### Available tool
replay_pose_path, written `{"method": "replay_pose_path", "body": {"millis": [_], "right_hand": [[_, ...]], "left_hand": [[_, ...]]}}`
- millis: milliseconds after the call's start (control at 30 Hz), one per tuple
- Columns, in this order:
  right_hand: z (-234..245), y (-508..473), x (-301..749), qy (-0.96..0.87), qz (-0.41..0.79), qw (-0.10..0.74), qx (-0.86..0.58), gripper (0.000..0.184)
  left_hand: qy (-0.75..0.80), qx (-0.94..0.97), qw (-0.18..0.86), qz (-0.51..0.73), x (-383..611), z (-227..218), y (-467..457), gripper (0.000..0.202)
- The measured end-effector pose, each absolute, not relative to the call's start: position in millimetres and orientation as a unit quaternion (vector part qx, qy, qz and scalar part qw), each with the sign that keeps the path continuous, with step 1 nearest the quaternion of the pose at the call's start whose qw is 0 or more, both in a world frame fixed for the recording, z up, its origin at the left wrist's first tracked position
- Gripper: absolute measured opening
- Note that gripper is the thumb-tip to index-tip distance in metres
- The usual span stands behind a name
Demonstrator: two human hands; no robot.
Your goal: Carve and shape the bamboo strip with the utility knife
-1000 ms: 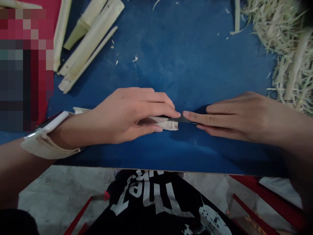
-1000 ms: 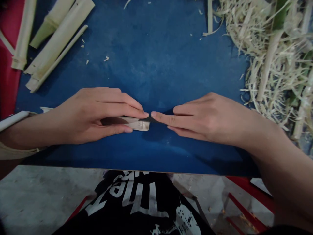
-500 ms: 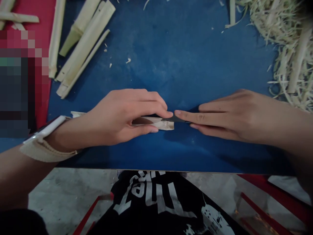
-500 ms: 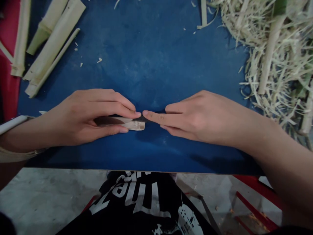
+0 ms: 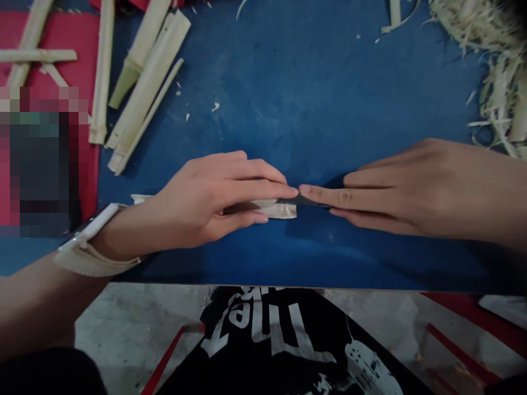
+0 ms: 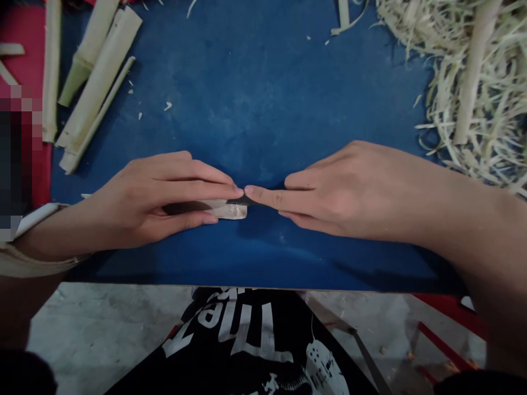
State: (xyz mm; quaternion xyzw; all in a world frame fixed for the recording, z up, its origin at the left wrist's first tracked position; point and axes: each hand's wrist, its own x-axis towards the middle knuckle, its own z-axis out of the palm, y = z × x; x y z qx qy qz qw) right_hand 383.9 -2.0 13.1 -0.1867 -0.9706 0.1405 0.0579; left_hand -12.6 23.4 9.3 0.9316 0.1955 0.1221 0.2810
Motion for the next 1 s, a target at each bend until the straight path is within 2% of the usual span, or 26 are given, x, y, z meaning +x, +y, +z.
{"method": "replay_pose_path", "body": {"millis": [267, 667, 867, 1000], "right_hand": [[17, 4, 388, -0.969, 0.169, 0.056, -0.17, 0.07], [19, 0, 379, -0.969, 0.151, 0.085, -0.175, 0.058], [15, -1, 381, -0.969, 0.154, 0.066, -0.18, 0.058], [16, -1, 379, -0.969, 0.166, 0.07, -0.171, 0.065]], "left_hand": [[0.197, 0.94, 0.259, 0.105, -10, 10, 24, 0.044], [0.186, 0.944, 0.246, 0.114, -8, 15, 27, 0.043], [0.189, 0.947, 0.243, 0.097, -9, 15, 27, 0.038], [0.189, 0.94, 0.265, 0.101, -8, 14, 27, 0.034]]}}
